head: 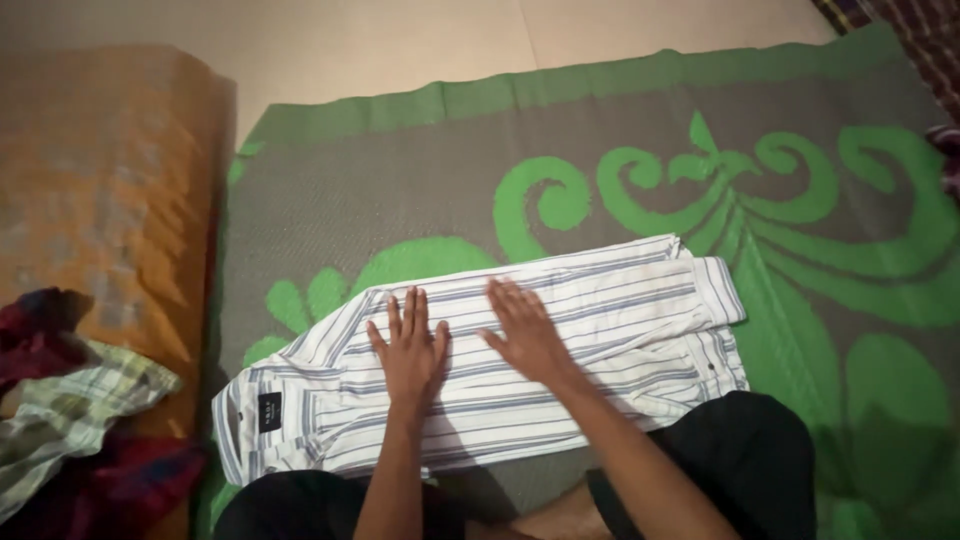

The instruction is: The recorder folds a long-sleeved striped shirt on a mat on the floor.

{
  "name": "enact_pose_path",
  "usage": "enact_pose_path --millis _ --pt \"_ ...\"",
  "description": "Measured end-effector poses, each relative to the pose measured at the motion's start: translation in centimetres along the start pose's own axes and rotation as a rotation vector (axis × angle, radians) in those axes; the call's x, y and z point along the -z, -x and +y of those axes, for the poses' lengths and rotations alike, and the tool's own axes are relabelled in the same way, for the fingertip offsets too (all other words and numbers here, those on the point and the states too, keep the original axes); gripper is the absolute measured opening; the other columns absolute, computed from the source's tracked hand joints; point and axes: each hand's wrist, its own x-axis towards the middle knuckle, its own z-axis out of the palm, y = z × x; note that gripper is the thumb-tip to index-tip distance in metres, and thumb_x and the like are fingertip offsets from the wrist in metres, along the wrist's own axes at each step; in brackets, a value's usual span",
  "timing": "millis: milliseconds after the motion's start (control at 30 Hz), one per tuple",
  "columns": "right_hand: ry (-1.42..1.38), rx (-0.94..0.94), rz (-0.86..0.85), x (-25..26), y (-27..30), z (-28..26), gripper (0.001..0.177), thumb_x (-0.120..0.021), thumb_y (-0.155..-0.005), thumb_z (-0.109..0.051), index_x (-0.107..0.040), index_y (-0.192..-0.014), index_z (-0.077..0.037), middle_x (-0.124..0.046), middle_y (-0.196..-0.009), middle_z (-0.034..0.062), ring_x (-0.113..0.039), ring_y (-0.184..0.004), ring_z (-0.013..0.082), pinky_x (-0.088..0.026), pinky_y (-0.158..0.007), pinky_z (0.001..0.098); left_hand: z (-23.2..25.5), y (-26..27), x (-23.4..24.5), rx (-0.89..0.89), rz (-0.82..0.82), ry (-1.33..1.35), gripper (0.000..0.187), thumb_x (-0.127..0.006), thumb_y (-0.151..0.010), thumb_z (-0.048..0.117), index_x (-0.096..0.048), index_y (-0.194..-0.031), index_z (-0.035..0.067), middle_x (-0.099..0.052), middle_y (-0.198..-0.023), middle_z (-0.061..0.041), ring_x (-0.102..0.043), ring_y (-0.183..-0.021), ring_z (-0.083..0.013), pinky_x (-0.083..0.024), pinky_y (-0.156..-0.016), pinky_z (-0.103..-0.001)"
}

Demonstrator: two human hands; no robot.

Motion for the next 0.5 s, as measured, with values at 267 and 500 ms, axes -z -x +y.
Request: enact_pose_path --millis 267,500 --pt "0.129 -0.096 0.053 4.4 4.9 7.4 0.074 -0.047 -0.103 -0.051 -0.030 -0.159 -0.005 -0.031 -0.166 0.0134 -0.029 -0.152 0.0337 -0.018 -0.122 0.0523 -0.1 -0.2 -0.2 -0.011 -0.052 -0.022 0.067 -0.044 -0.101 0.045 -0.035 -0.159 0.013 -0.034 -0.165 -0.005 -0.022 -0.155 -0.0331 -0.005 -0.119 -0.067" --pt "0.193 -0.318 0.071 5.2 6.6 12.6 0.081 -0.041 -0.103 -0.057 -0.021 -0.162 -0.006 -0.023 -0.169 0.0131 -0.020 -0.155 0.0340 -0.012 -0.122 0.0541 0.2 -0.1 0.3 0.005 -0.018 0.064 0.068 -0.041 -0.102 0.049 -0.035 -0.160 0.014 -0.033 -0.167 -0.005 -0.021 -0.157 -0.0330 -0.006 -0.121 -0.066"
